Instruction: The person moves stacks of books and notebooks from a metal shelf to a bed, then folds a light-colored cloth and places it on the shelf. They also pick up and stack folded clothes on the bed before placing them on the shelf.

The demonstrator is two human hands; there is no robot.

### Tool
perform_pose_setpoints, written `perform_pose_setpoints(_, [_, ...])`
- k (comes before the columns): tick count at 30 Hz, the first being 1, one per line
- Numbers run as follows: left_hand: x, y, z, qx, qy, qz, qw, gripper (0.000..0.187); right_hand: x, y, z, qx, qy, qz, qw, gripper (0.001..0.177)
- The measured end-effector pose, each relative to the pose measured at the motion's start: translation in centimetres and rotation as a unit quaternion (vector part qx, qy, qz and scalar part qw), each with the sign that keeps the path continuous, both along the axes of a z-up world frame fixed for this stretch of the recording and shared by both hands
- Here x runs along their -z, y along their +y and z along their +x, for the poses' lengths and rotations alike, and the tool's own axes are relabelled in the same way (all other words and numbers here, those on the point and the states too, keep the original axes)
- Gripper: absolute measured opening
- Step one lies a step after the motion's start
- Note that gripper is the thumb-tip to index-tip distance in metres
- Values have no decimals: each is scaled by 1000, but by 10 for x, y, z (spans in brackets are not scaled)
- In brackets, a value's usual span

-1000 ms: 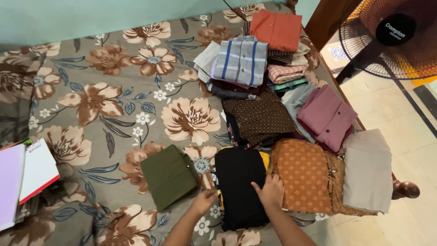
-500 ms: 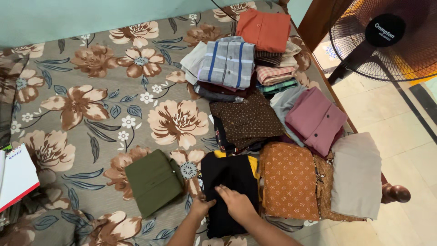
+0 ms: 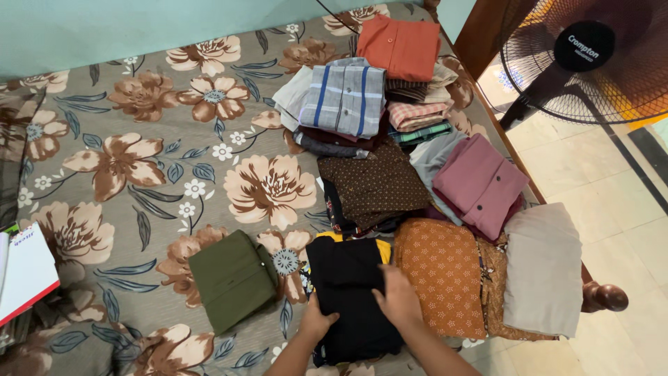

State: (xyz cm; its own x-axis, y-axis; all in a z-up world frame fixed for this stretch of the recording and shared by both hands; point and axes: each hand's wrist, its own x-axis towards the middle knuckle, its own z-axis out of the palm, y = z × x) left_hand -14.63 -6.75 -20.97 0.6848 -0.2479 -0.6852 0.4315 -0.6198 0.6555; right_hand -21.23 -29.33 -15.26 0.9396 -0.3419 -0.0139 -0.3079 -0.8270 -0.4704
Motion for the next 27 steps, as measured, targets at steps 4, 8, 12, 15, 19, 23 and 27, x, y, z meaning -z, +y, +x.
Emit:
perform_pose_setpoints(4, [0, 1, -1, 93, -17, 39, 995, 97, -10, -4, 34, -118, 131, -56, 983, 58])
perform_pose_setpoints(8, [1, 8, 3, 96, 3, 56, 994, 96, 20, -26, 57, 31, 325, -19, 945, 32])
perform_pose_setpoints(12, [1, 11, -2, 57, -6, 69, 996, 77, 43, -52, 43, 28, 248, -182, 951, 29])
perform_pose_setpoints(15, [-2, 5, -2, 20, -69, 119, 990, 78, 37, -50, 45, -53, 197, -184, 961, 25])
perform_pose_setpoints(19, [-7, -6, -12, -31, -114, 137, 983, 96, 18, -2, 46, -131, 185, -16, 974, 26])
perform_pose_setpoints(23, [-17, -7, -12, -76, -76, 115, 988, 92, 14, 48, 43, -35, 188, 75, 979, 55])
perform_pose_setpoints(27, [-27, -17, -12, -47, -69, 195, 977, 75, 11, 54, 45, 61, 193, 201, 959, 70])
